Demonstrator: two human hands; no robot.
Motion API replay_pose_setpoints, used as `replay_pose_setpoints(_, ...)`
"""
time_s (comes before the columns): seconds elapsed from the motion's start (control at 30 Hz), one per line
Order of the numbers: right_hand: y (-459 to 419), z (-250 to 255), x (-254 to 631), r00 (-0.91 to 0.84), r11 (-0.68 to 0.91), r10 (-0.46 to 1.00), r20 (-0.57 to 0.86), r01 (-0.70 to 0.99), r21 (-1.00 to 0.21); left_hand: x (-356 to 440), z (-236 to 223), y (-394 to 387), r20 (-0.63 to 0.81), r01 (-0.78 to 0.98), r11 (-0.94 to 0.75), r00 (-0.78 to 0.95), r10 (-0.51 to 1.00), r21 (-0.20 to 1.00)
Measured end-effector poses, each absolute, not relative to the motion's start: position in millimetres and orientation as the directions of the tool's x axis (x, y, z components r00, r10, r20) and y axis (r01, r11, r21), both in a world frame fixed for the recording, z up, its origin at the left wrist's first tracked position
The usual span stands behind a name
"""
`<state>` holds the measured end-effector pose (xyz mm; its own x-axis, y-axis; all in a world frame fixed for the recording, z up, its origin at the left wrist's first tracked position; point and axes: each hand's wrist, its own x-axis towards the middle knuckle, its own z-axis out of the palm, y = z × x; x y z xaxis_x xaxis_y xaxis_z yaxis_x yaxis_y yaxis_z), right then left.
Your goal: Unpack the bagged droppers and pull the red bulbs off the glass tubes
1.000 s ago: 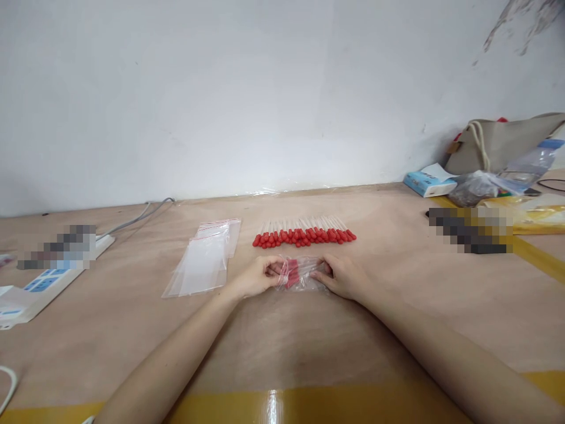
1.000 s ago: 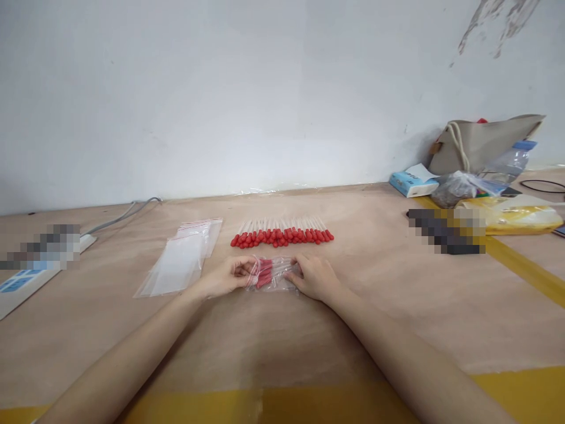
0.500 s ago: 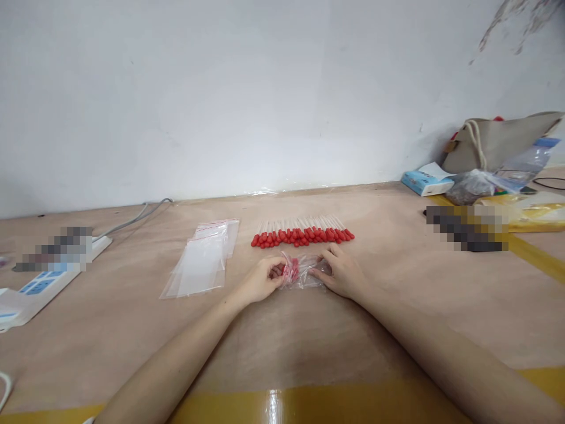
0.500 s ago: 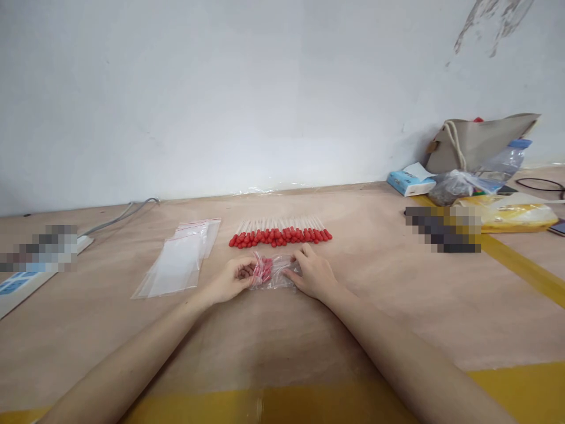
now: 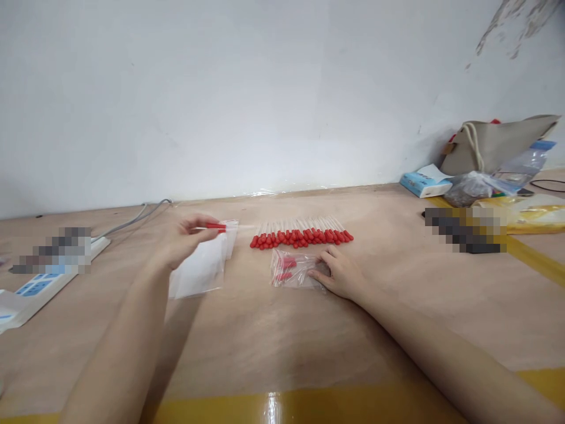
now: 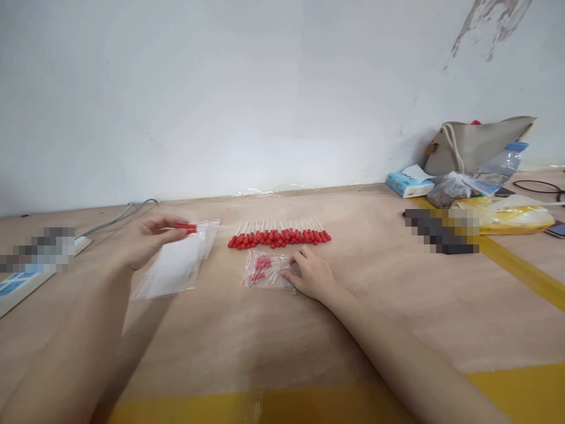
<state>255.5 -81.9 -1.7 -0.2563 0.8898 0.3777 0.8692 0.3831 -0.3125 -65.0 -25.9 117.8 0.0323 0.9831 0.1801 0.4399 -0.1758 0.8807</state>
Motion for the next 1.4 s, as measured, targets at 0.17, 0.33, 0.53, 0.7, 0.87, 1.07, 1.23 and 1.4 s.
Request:
replay_pose_setpoints(0.17, -81.2, -2.1, 255.8, -0.26, 0.393, 0.885, 0.386, 0.862, -0.319, -63.3, 96.7, -10.0, 0.494, 0.538, -0.31, -0.238, 0.837, 0.784)
replay_pose_setpoints(0.33, -80.7, -2.2, 256.2, -0.268, 0.407, 0.882, 0.389, 0.848, -0.339, -39.4, 33.5, 13.2, 0.534, 0.676, -0.372, -0.037, 0.845, 0.636)
replay_pose_setpoints(0.53, -81.4, -1.2, 255.8, -0.267, 0.401, 0.887, 0.377, 0.851, -0.34, -38.8, 11.7, 20.6, 0.469, 0.709, -0.43, 0.157, 0.869, 0.559)
replay_pose_setpoints(0.7, -82.2, 0.2, 255.6, -0.267, 0.396, 0.89, 0.37, 0.853, -0.338, -34.3, 11.5, 17.3, 0.349, 0.617, -0.374, 0.168, 0.922, 0.692)
replay_pose_setpoints(0.87, -82.2, 0.0, 255.9, -0.271, 0.407, 0.885, 0.38, 0.845, -0.347, -29.9, 24.3, 12.1, 0.234, 0.639, -0.214, 0.055, 0.971, 0.739)
replay_pose_setpoints(1.07, -81.9, -0.5, 256.1, -0.268, 0.408, 0.884, 0.383, 0.842, -0.352, -25.5, 52.7, -7.3, 0.417, 0.759, -0.401, 0.188, 0.889, 0.513)
replay_pose_setpoints(1.23, -81.4, -0.6, 255.7, -0.27, 0.408, 0.883, 0.384, 0.846, -0.344, -6.6, 49.3, -40.6, 0.099, 0.579, -0.566, 0.642, 0.76, 0.588)
replay_pose_setpoints(1.4, -80.2, -2.0, 254.5, -0.245, 0.396, 0.887, 0.392, 0.84, -0.371, 8.0, 31.8, -50.1, 0.1, 0.507, -0.486, 0.612, 0.785, 0.712)
